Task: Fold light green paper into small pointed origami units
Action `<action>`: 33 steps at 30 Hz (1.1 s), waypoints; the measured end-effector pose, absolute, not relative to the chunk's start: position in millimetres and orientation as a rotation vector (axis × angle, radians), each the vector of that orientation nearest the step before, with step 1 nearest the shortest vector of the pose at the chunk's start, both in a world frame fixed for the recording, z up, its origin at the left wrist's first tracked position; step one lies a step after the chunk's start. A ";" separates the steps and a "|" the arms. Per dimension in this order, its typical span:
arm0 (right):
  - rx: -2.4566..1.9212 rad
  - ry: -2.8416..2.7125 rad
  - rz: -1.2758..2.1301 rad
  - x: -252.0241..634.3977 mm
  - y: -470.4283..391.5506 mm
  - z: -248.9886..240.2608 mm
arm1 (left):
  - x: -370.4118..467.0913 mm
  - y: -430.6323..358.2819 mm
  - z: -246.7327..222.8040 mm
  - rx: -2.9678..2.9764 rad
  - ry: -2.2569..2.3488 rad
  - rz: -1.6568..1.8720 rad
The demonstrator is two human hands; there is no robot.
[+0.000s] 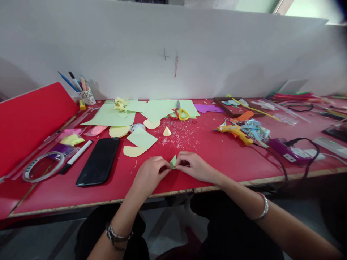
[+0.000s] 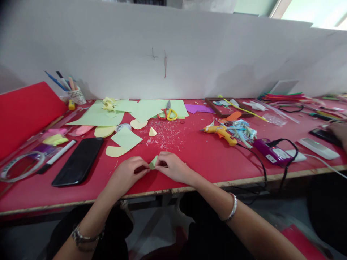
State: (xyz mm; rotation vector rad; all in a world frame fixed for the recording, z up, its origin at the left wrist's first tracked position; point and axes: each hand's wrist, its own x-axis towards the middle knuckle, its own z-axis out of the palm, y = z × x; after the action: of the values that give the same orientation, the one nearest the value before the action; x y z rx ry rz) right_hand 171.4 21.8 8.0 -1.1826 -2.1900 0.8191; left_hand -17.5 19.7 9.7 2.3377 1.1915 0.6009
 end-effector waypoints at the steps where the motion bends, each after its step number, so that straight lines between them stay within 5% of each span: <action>1: -1.182 -2.188 0.816 171.3 21.5 8.1 | -17.6 20.0 8.8 2.329 1.192 0.603; 23: -0.956 -2.446 0.239 170.3 12.5 -3.9 | -18.3 34.8 10.7 2.351 1.252 0.458; 33: -1.047 -2.415 0.314 166.4 12.7 -4.9 | -17.1 27.7 10.3 2.580 1.177 0.493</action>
State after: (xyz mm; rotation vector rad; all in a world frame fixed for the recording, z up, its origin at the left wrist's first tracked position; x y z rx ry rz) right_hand 166.4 12.7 -4.9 -1.0472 -2.4150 0.3144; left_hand -17.1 27.7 10.3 2.5798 1.1771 0.4929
